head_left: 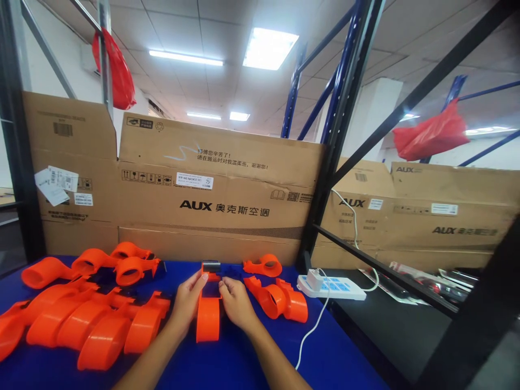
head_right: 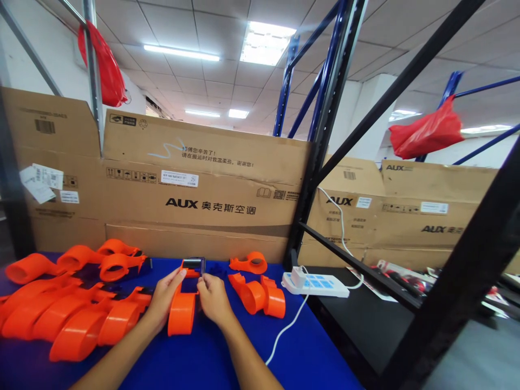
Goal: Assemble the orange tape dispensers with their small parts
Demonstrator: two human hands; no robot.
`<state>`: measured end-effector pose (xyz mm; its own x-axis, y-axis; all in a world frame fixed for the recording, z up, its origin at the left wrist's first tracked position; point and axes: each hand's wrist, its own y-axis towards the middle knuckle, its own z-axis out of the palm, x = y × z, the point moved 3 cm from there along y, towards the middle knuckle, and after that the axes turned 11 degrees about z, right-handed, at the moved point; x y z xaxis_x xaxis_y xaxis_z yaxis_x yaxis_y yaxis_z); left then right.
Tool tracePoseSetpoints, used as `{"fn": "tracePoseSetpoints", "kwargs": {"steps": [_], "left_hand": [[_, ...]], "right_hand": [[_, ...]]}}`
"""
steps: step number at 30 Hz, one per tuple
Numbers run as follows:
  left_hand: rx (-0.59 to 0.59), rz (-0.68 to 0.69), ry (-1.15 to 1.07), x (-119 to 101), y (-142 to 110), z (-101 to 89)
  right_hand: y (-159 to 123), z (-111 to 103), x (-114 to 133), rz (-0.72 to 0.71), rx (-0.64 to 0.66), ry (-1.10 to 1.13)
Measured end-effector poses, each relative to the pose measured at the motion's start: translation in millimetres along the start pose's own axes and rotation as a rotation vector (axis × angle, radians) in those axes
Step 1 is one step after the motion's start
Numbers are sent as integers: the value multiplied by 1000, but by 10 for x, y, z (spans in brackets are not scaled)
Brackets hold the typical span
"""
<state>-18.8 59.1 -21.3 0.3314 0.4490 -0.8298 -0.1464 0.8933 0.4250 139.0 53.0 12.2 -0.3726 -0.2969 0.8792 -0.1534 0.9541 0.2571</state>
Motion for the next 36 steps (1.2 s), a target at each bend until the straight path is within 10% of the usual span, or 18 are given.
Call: {"fn": "tracePoseSetpoints", "kwargs": {"steps": [23, 28, 36], "left_hand": [[-116, -56, -11, -31, -7, 17], [15, -36, -112, -79, -58, 125], [-26, -1, -29, -58, -38, 63]], "right_hand": [[16, 55, -39, 10, -4, 62], [-14, 110, -47, 11, 4, 36], [116, -247, -146, 24, -227, -139]]}}
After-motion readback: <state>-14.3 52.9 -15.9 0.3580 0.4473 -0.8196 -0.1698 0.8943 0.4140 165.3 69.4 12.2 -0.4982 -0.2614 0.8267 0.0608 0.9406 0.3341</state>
